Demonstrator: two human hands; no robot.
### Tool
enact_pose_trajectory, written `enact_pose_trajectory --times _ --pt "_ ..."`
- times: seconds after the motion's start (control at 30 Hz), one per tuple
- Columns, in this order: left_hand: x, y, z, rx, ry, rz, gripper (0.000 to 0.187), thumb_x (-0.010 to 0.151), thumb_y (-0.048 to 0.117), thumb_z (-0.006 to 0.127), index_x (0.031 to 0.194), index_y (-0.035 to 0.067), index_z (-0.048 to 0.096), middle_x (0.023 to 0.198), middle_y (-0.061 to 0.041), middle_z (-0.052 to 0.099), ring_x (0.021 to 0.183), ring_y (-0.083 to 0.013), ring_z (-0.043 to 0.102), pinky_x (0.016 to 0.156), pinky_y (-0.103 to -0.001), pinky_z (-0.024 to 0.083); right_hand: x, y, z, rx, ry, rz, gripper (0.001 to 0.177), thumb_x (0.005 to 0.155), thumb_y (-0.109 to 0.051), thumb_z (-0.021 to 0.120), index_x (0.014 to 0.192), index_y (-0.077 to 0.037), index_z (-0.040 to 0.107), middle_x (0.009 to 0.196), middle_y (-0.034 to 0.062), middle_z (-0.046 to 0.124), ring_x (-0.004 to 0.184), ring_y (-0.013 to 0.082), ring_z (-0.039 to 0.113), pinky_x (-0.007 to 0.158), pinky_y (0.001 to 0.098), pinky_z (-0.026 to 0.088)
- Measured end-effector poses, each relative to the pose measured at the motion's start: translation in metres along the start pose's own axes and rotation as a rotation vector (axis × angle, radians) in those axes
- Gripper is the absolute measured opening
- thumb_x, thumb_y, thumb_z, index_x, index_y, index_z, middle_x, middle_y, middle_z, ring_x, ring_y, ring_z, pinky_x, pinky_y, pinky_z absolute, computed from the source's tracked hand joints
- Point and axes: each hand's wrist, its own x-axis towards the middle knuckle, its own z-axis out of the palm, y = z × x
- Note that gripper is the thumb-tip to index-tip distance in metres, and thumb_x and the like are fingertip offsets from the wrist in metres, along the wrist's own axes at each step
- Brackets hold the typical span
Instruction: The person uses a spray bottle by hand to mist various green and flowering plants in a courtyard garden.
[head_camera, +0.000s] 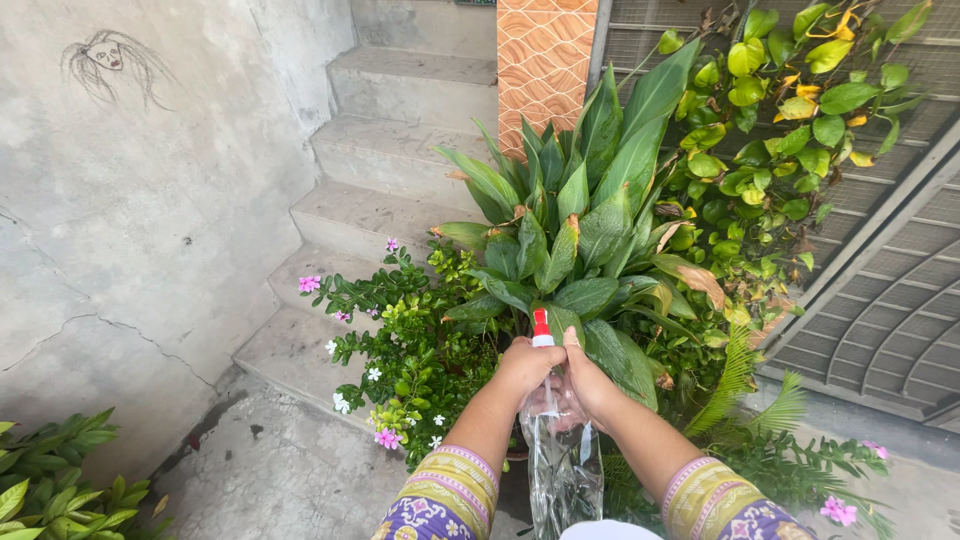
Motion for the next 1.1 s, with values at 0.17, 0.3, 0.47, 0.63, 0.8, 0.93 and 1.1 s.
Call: enact_pose_trajectory --times 0.17,0.3,0.47,0.63,0.8,0.93,1.1 --pt "0.020 -0.019 0.005 0.022 -0.104 0.020 0.046 0.077 0.018 0.074 0.116 -0.003 0.062 0.093 -0.014 0.072 0.068 -0.0249 0.071 0.059 -0.040 0.060 -0.007 0.005 -0.002 0.071 -0.010 -0.048 0.095 0.085 -0.088 0.014 0.146 -0.023 0.048 0.116 0.0131 0.067 0.098 0.0329 0.071 0.074 0.0551 0.058" --pt "0.014 -0.022 0.004 -0.048 -0.172 0.052 0.041 0.077 0.017 0.075 0.110 -0.006 0.066 0.094 -0.016 0.073 0.072 -0.0252 0.074 0.061 -0.040 0.063 -0.016 0.006 0.000 0.040 0.007 -0.010 0.093 0.082 -0.086 0.010 0.147 -0.027 0.043 0.123 0.0097 0.070 0.104 0.0321 0.072 0.079 0.0585 0.057" --pt "-0.009 -0.003 0.006 -0.015 -0.059 -0.024 0.044 0.076 0.014 0.075 0.114 -0.002 0.059 0.093 -0.016 0.070 0.071 -0.0289 0.071 0.057 -0.046 0.059 -0.013 0.006 -0.001 0.019 0.007 0.007 0.097 0.084 -0.087 0.009 0.148 -0.024 0.045 0.126 0.0106 0.069 0.103 0.0328 0.072 0.078 0.0577 0.057" --pt "0.000 -0.010 0.003 -0.019 -0.012 -0.013 0.050 0.077 0.013 0.076 0.118 -0.002 0.051 0.097 -0.016 0.069 0.076 -0.0288 0.070 0.062 -0.047 0.061 -0.010 0.005 -0.001 -0.008 -0.011 -0.010 0.099 0.084 -0.087 0.007 0.148 -0.022 0.045 0.127 0.0152 0.068 0.103 0.0351 0.073 0.074 0.0575 0.056" --pt "0.042 -0.036 -0.001 0.085 -0.149 0.148 0.046 0.078 0.022 0.073 0.113 -0.007 0.068 0.097 -0.014 0.075 0.078 -0.0232 0.074 0.064 -0.036 0.062 -0.013 0.002 0.004 0.062 -0.062 -0.038 0.097 0.085 -0.087 0.010 0.151 -0.023 0.042 0.130 0.0177 0.063 0.105 0.0351 0.069 0.077 0.0596 0.057" --pt "0.034 -0.025 -0.003 0.219 -0.084 0.211 0.043 0.080 0.024 0.074 0.112 -0.005 0.073 0.097 -0.013 0.077 0.080 -0.0231 0.075 0.068 -0.034 0.059 -0.012 -0.004 0.004 -0.040 -0.021 0.013 0.095 0.082 -0.086 0.004 0.151 -0.028 0.037 0.139 0.0089 0.060 0.109 0.0336 0.070 0.082 0.0624 0.054" --pt "-0.008 0.014 0.002 0.148 -0.019 -0.039 0.043 0.080 0.020 0.071 0.121 0.012 0.059 0.104 -0.010 0.070 0.081 -0.0260 0.068 0.071 -0.046 0.056 0.005 -0.002 -0.006 -0.073 -0.089 -0.190 0.100 0.087 -0.085 0.015 0.153 -0.016 0.045 0.146 0.0140 0.057 0.127 0.0292 0.060 0.105 0.0627 0.044"
